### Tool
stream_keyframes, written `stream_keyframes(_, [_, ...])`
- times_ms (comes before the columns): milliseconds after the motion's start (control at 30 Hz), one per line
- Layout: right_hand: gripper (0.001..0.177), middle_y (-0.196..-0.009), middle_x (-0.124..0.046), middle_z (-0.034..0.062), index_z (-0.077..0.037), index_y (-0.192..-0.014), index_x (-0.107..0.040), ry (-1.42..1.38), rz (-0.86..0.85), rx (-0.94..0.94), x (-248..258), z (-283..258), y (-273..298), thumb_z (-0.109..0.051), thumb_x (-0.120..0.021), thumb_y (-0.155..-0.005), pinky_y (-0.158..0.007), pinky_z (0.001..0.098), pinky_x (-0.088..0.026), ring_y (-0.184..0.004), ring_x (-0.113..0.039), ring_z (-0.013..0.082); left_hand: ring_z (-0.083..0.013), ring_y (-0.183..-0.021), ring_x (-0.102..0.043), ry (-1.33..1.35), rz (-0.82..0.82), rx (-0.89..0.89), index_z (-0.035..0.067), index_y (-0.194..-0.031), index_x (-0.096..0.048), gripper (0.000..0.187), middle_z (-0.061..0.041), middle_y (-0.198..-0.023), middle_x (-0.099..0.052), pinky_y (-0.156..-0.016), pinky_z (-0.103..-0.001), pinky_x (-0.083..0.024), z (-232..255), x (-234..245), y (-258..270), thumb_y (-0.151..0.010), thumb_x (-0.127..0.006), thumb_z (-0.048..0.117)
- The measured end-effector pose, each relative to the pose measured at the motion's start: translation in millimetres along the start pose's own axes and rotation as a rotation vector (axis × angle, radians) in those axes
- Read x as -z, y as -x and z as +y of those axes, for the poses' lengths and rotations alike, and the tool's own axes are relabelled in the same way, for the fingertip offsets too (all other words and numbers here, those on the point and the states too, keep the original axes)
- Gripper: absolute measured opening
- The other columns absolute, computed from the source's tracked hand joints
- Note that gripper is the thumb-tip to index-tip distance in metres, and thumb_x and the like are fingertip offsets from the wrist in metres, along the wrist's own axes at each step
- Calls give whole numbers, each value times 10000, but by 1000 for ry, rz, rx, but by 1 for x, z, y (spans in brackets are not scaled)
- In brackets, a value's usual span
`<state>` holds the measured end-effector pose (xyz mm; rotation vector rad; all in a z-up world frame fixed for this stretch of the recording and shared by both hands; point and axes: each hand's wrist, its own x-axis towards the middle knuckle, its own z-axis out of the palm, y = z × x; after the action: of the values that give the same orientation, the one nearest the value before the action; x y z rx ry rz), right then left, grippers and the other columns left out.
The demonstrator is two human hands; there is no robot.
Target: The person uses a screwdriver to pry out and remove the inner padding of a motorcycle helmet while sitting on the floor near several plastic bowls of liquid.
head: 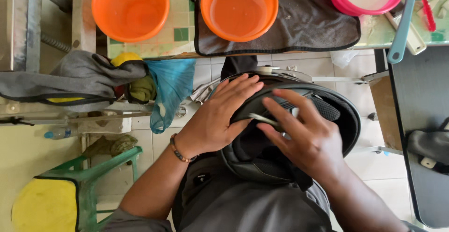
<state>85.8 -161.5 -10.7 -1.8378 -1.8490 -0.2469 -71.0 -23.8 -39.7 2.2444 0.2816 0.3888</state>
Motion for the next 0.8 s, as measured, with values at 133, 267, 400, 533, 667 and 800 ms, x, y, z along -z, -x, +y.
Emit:
stream_keyframes(133, [330, -1228, -588, 25, -139, -1170, -647, 61, -86, 79, -11, -2, -11, -331, -690, -905, -606, 225, -515, -856, -673, 98, -286, -1458, -258, 70, -39, -13, 54, -1446, -285, 688, -94, -1528, -317, -1206, -498, -168, -6, 3, -1, -810, -547, 81])
stream_keyframes(267, [299, -1193, -593, 32, -206, -1157, -637, 73, -174, 184, -8, 3, -19, -148, -645, -865, -623, 255, -506, -882, -655, 133, -303, -1481, -239, 78, -78, -123, 43, -1465, -238, 765, -137, -1552, -271, -1231, -476, -183, -17, 8, 1, -796, -599, 133])
stream_keyframes(400, [78, -1058, -624, 16, -154, -993, -645, 88, -89, 312, -16, 10, -21, -139, -613, -924, -541, 263, -434, -725, -612, 163, -300, -1496, -269, 112, -48, -184, 82, -1490, -214, 744, -111, -1562, -283, -1260, -460, -222, -25, 2, 2, -881, -612, 236])
stream_keyframes(533, [184, -1009, -621, 88, -51, -977, -657, -47, -14, 405, -26, 15, -19, -184, -530, -966, -522, 270, -403, -639, -547, 189, -288, -1481, -287, 119, -47, -200, 61, -1471, -248, 785, -115, -1545, -308, -1266, -456, -212, -31, 4, 3, -811, -634, 238])
stream_keyframes(667, [189, -985, -624, 119, -10, -1001, -664, -116, 52, 446, -31, 19, -13, -129, -524, -956, -494, 298, -399, -608, -527, 215, -293, -1474, -296, 122, -55, -207, 54, -1464, -261, 728, -121, -1537, -318, -1251, -453, -229, -27, 8, 3, -836, -566, 264])
stream_keyframes(800, [220, -995, -612, 152, 6, -996, -668, -185, 133, 469, -34, 22, -5, -158, -529, -953, -505, 295, -419, -555, -497, 201, -303, -1467, -288, 147, -73, -201, 42, -1443, -286, 760, -127, -1528, -321, -1248, -456, -225, -24, 11, 4, -754, -586, 151])
